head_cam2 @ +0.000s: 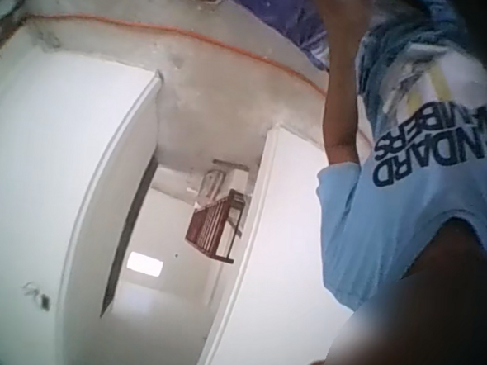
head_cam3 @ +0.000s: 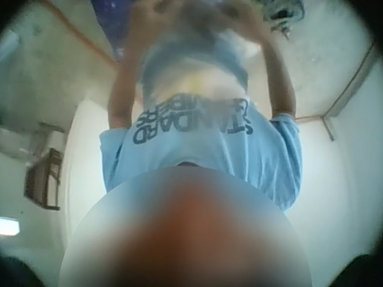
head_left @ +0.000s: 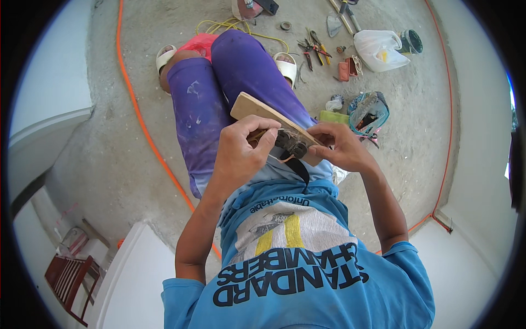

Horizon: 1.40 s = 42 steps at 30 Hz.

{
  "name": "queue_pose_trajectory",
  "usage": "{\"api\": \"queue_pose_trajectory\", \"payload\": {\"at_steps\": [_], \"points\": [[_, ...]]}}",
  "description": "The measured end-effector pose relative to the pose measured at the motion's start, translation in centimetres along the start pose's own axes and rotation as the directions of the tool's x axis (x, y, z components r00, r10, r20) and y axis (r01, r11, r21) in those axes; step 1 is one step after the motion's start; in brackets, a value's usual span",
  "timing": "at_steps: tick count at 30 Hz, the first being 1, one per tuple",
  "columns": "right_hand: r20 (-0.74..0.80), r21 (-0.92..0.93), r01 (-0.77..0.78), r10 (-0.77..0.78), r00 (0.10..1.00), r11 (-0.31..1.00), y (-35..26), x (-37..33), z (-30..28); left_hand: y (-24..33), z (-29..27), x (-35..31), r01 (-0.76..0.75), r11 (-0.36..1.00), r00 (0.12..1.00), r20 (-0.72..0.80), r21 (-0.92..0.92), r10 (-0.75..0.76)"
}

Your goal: Assembling an electrical outlet and switch onto a wooden block using a screwdriver and pliers.

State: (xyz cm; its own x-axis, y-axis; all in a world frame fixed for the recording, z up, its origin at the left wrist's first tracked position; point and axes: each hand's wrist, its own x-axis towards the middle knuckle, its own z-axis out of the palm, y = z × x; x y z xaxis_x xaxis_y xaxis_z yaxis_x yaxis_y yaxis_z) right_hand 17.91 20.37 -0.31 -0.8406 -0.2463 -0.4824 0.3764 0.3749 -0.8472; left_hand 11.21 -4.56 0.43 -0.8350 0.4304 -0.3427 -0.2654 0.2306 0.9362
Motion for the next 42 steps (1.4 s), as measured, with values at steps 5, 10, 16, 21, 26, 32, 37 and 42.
{"api": "queue_pose_trajectory", "payload": {"at_steps": [5,10,16,21,26,32,37,42], "points": [[-0.041,0.432,-0.159,0.195,0.98,0.888,0.1,-1.9,4.4,-0.9,-0.6,-2.9,-0.168,0.949,0.977,-0.176,-0.266,0.123],[-0.025,0.73,-0.08,0.145,0.989,0.679,-0.9,-1.6,8.0,-2.7,-1.2,-5.3,-0.205,0.757,0.97,-0.231,-0.62,0.073],[-0.24,0.779,0.044,0.234,0.942,0.625,-1.5,1.7,10.7,-4.2,-1.1,-6.2,-0.189,0.663,0.96,-0.278,-0.724,-0.03],[-0.076,0.771,-0.216,0.424,0.903,0.599,-2.0,2.7,12.5,-6.2,-0.3,-3.9,-0.133,0.767,0.91,-0.384,-0.627,-0.156],[0.194,0.302,-0.456,0.414,0.889,0.837,-4.7,-0.1,6.4,-7.8,1.0,-2.7,-0.075,0.858,0.89,-0.422,-0.508,-0.173],[-0.028,-0.823,0.347,-0.641,0.767,0.45,-7.0,1.2,0.4,-8.1,0.7,-2.8,-0.046,0.817,0.934,-0.314,-0.575,-0.169],[0.116,-0.588,0.545,-0.605,0.788,0.598,-7.9,4.5,0.8,-7.8,-0.5,-2.9,-0.004,0.834,0.978,-0.178,-0.552,-0.113],[0.375,-0.547,0.658,-0.552,0.745,0.517,-9.6,6.8,1.1,-7.2,-0.8,-2.9,0.02,0.828,0.987,-0.12,-0.56,-0.105]]}}
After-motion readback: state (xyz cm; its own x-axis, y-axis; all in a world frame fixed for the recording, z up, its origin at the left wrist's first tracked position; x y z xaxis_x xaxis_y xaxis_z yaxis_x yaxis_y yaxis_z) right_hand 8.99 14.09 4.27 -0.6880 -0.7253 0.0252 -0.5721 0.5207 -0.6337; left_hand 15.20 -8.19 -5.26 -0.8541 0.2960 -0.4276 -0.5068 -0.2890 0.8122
